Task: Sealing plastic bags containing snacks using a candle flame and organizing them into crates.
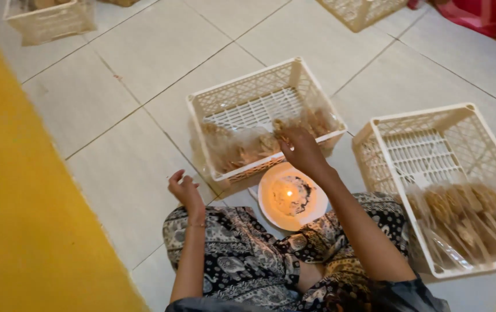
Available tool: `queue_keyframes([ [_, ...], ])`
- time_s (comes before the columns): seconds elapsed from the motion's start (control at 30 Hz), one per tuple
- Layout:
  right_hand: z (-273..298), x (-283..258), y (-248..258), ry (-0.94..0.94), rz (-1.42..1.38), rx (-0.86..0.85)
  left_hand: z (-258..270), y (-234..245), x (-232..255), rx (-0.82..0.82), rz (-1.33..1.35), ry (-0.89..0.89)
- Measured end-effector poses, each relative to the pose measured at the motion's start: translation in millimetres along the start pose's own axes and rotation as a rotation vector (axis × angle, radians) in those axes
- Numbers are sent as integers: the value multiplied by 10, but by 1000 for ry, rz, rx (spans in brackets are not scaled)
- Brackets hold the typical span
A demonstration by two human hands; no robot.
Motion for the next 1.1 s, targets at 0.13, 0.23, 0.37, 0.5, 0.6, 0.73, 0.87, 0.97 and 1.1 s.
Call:
queue_keyframes([
  [0.13,-363,-465,-673,196,-114,-63,20,-53,-117,-6,-29,127],
  [0.23,-565,-620,-1340,181,-20,-200,-75,-98,-298,-33,1,215],
  [0.37,-820,-1231,-1711,228,63,-242,-105,-177,-428,-79,55,296],
  [0.5,-982,-1442,-2108,263,205,-211,51,-199,-293,-82,106,381],
  [0.6,-1020,-1335,-2429,250,311,-272,-6,-202,-358,-73,71,385],
  [0.73,-1096,-1094,-2735,175,408,-337,85,-230,-234,-86,87,407],
  [0.87,-1142,-1028,-2741,102,366,-397,45,-287,-286,-121,100,426],
  [0.97,-1132,-932,-2804,65,341,-397,114,-263,-191,-126,105,426],
  [1.1,-1143,-995,-2642,40,227,-329,80,-236,-193,-101,94,373],
])
Point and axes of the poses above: each hand's wrist, its own z-axis away from the middle knuckle, its own y-axis out of the back of the hand, x = y × z, the point moved 8 cm from there along -z, towards the middle knuckle, and after that the axes turned 12 degrees about y, right-handed, at the moved point
